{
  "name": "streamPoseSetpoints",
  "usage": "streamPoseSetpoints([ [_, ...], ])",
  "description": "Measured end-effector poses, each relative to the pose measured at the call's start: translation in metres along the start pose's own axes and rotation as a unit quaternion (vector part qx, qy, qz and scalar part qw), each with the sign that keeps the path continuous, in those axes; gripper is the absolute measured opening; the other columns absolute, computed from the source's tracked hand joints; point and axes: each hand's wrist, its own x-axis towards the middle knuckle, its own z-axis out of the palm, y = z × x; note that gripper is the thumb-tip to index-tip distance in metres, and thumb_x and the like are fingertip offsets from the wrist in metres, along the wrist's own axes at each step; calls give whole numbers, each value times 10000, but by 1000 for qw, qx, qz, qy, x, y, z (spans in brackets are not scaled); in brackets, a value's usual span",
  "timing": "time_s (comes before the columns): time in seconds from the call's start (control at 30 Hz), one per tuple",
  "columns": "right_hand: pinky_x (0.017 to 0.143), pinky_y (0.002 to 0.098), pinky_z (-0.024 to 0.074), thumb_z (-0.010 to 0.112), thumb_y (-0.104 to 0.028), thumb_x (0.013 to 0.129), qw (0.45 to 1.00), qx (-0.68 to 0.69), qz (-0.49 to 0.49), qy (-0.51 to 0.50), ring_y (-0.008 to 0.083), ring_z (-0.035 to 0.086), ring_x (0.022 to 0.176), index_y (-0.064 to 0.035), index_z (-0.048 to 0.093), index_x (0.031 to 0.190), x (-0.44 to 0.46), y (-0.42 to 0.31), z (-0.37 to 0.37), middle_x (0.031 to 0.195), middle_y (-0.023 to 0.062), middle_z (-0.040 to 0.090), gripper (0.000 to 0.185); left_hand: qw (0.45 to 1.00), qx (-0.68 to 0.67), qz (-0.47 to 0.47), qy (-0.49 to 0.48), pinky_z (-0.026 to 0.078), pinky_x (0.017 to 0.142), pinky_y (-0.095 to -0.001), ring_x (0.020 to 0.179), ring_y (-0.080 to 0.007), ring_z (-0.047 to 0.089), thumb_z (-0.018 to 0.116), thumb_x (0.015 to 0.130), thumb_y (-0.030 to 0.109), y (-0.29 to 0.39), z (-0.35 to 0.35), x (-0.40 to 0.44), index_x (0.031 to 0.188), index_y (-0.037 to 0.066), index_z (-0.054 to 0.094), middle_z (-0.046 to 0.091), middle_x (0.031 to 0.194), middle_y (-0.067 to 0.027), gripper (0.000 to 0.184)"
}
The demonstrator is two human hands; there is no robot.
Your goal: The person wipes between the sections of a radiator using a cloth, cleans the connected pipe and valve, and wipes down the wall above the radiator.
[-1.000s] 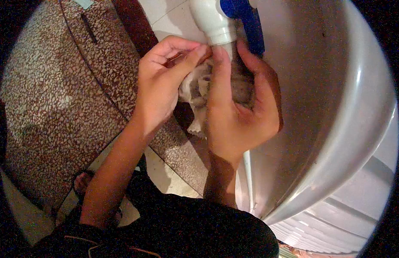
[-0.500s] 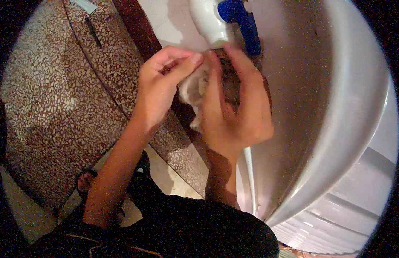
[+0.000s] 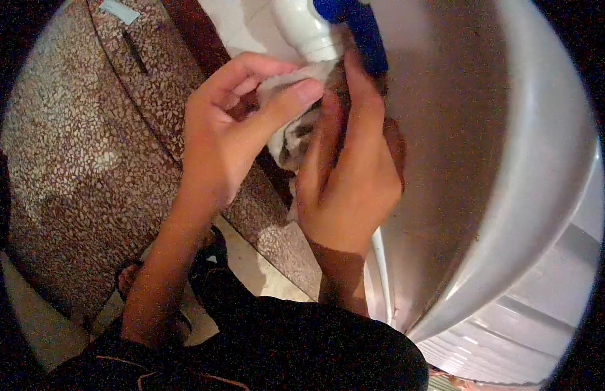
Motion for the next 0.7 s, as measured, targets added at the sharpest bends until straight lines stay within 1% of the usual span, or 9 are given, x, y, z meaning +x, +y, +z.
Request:
streamPoseSetpoints([
  [0.07, 834, 360, 505, 626, -20, 894, 992, 46, -40, 106, 283, 659, 902, 8, 622, 1201, -5, 10, 10, 1069, 178, 685, 309, 1000, 2, 6, 3, 496, 783, -256, 886, -98, 623, 750, 839, 55, 4, 1, -2, 1023, 16, 662, 688, 955, -38, 208],
  [0.1, 799, 376, 514, 650, -23, 873, 986, 61, -55, 143, 302, 672, 826, -5, 640, 1182, -8, 13, 13, 1019, 176, 698, 309, 996, 80, 49, 1, 499, 757, -260, 857, -112, 629, 747, 821, 21, 7, -2, -8, 998, 16, 669, 690, 927, -49, 193],
  [0.13, 825, 380, 506, 665, -26, 857, 986, 66, -40, 150, 303, 661, 855, -19, 650, 1181, -15, 13, 11, 1038, 169, 691, 324, 983, 157, 92, 1, 501, 731, -265, 828, -125, 634, 744, 804, -13, 9, -3, -11, 974, 16, 676, 693, 900, -59, 185],
  [0.2, 851, 384, 499, 680, -28, 840, 985, 72, -23, 157, 305, 650, 883, -33, 660, 1180, -24, 11, 2, 1057, 161, 684, 340, 972, 188, 142, -3, 502, 718, -270, 809, -151, 639, 741, 785, -31, 10, 1, -15, 954, 14, 683, 690, 880, -77, 185],
  [0.27, 906, 390, 479, 675, -10, 826, 995, -55, -32, 81, 311, 614, 999, -51, 667, 1191, -26, 11, -11, 1136, 161, 648, 368, 957, 222, 187, 2, 505, 699, -289, 772, -226, 645, 731, 740, -66, 9, 8, -19, 931, 12, 695, 683, 856, -117, 210],
  [0.37, 912, 394, 468, 649, -7, 838, 996, -35, -69, 48, 322, 577, 1064, -37, 656, 1204, -16, 16, -14, 1163, 169, 611, 368, 945, 228, 233, 29, 491, 686, -275, 766, -207, 636, 723, 765, -60, 2, 12, -13, 947, 11, 699, 679, 864, -110, 197],
  [0.5, 893, 402, 469, 623, -33, 872, 995, -27, -88, 35, 347, 580, 1036, -25, 643, 1210, -1, 9, -7, 1134, 180, 603, 339, 942, 241, 226, 56, 473, 696, -252, 791, -164, 623, 706, 804, -43, 13, 3, -7, 961, 5, 696, 671, 893, -95, 164],
  [0.6, 877, 358, 468, 590, -59, 922, 997, -11, -61, 51, 314, 584, 1052, -30, 634, 1251, 1, 3, -2, 1152, 172, 584, 334, 972, 191, 131, 33, 464, 753, -231, 872, -87, 596, 681, 867, 4, 11, -2, -5, 1009, -11, 675, 662, 950, -61, 142],
  [0.7, 864, 375, 469, 587, -60, 926, 997, -27, -58, 43, 335, 582, 1030, -15, 620, 1255, 3, -2, 0, 1141, 185, 573, 334, 984, 148, 70, 69, 473, 804, -230, 902, -92, 606, 675, 884, 19, 4, 5, -8, 1035, -12, 668, 672, 959, -55, 155],
])
